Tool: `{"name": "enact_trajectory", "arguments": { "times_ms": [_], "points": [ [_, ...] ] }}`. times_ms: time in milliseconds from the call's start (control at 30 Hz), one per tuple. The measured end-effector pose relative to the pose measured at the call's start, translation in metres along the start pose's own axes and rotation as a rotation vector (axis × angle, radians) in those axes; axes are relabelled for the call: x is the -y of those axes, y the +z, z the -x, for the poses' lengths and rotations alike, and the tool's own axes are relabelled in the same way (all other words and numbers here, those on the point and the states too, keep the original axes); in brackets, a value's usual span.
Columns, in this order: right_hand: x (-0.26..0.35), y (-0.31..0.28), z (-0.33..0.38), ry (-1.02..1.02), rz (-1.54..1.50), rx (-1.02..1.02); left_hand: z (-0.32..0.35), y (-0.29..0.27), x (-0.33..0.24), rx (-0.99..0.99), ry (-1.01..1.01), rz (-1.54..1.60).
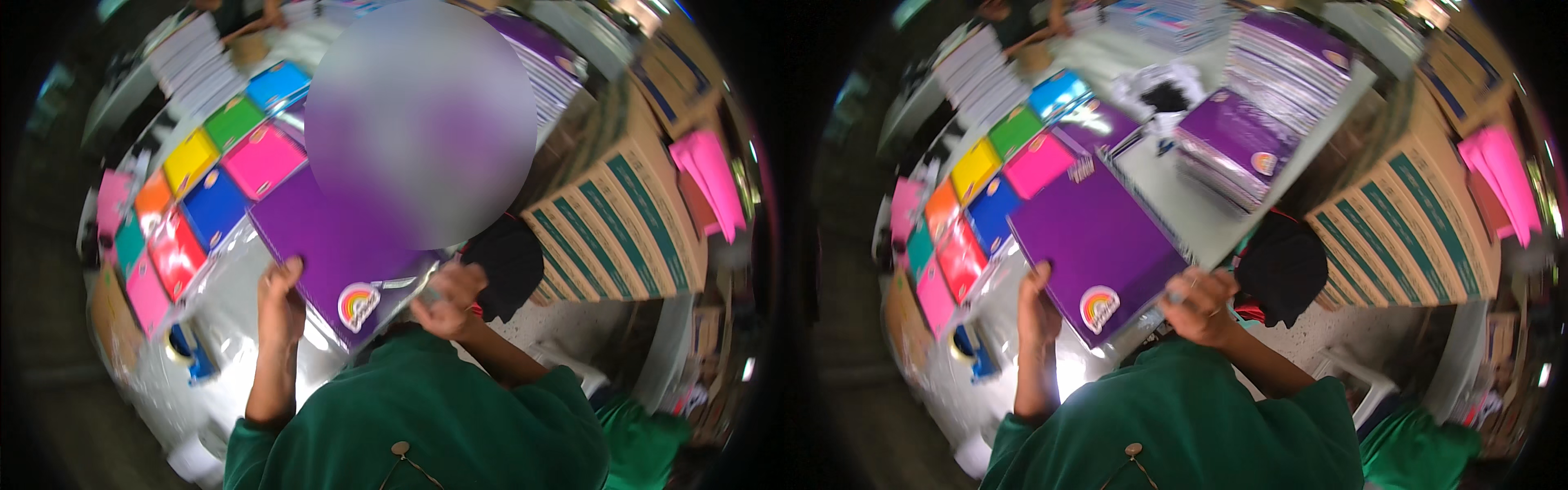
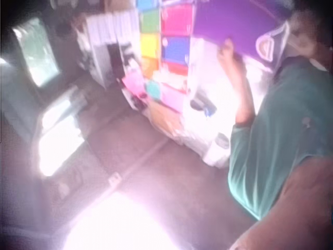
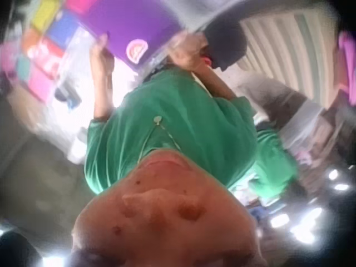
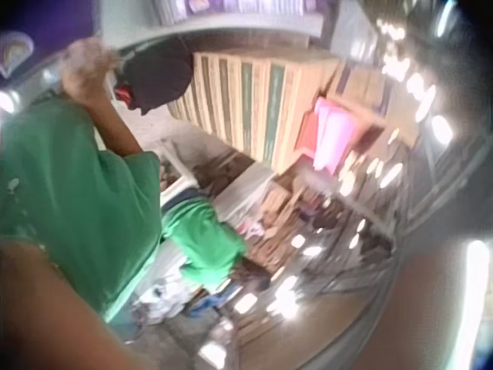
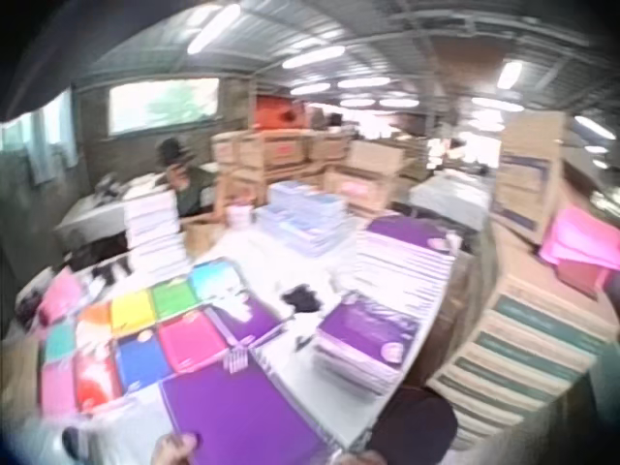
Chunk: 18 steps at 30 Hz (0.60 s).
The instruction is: The person organizes multiple stacks of colorful notebooks by color and packs them into clear plastic bags, sealing each bag with adhesive tape.
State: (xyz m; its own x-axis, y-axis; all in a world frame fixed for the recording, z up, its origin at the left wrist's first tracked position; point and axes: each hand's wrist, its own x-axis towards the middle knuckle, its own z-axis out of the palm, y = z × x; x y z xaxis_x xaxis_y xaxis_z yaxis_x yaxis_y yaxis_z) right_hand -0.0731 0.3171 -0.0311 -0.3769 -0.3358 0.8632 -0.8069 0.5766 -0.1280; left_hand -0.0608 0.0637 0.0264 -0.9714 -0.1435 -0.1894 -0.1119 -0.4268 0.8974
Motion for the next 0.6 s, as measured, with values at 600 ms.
{"name": "enact_trajectory", "arguments": {
  "times_ms": [600],
  "points": [
    [0.053, -0.11, 0.125, 1.074, 0.348, -0.188, -0.269, 0.43, -0.017, 0.138, -0.036, 0.286]
  ]
}}
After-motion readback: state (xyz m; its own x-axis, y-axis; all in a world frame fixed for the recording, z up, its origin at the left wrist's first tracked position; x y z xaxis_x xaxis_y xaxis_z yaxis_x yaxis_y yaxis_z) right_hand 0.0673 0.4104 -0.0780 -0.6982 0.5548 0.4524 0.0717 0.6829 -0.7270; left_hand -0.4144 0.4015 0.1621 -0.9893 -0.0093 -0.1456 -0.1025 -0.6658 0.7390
